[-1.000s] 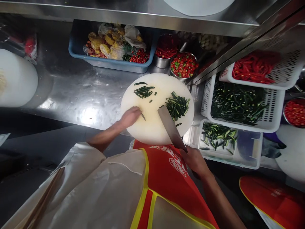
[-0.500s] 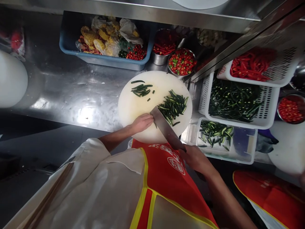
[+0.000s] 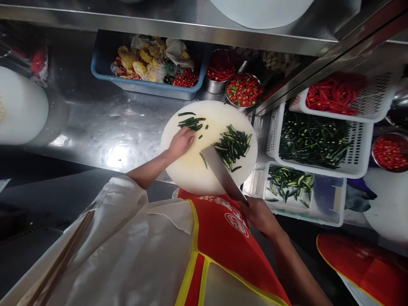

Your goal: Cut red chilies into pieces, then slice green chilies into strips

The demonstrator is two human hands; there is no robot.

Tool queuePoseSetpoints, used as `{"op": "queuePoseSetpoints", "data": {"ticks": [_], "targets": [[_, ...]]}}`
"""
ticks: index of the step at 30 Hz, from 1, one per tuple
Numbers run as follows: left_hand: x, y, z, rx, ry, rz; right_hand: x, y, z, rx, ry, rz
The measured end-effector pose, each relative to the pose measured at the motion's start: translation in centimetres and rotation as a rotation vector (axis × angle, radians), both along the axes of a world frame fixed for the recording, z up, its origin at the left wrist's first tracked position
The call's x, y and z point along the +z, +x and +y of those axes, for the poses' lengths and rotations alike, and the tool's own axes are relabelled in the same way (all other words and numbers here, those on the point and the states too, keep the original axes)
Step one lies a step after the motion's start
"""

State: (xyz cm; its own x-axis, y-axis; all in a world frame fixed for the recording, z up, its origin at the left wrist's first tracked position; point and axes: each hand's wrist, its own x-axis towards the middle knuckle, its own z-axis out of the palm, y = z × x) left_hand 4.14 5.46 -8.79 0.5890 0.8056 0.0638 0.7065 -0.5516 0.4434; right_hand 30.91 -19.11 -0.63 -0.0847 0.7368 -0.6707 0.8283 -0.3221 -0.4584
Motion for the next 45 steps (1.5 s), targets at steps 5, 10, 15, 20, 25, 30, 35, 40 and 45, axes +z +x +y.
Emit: {"op": "queuePoseSetpoints", "data": {"ticks": [5, 10, 15, 20, 25, 30, 35, 40, 45], "targets": [[-0.1, 0.7, 3.1, 0.076, -0.025, 0.181, 0.3, -0.3, 0.0, 0.067, -0.064, 0.022], [0.2, -1.4, 1.3, 0.046, -0.120, 0.163, -0.9, -0.1, 0.5, -0.109, -0.086, -0.081], [-0.1, -3.0, -3.3, -0.169, -0.113, 0.043, -0.9, -0.4, 0.9, -0.075, -0.069, -0.141], [-0.5, -1.6, -6.7, -0.316, -0.066, -0.023, 0.5, -1.1, 1.5, 0.022, -0.066, -0.121], [-0.5, -1.0, -7.4, -0.359, -0.018, -0.100, 2.3, -1.4, 2.2, 0.109, -0.074, -0.082], [-0.9, -1.1, -7.6, -0.356, -0.028, -0.140, 3.3, -1.2, 2.9, 0.125, -0.135, -0.096], [-1.5, -1.1, -8.0, -0.326, -0.034, -0.171, 3.3, -0.8, 3.3, 0.119, -0.169, -0.021], [-2.2, -1.3, -8.1, -0.307, -0.070, -0.199, 2.4, -1.2, 3.4, 0.151, -0.169, -0.065], [-2.4, -1.2, -8.4, -0.331, -0.040, -0.194, -0.3, -3.7, 4.5, 0.129, -0.070, -0.049]]}}
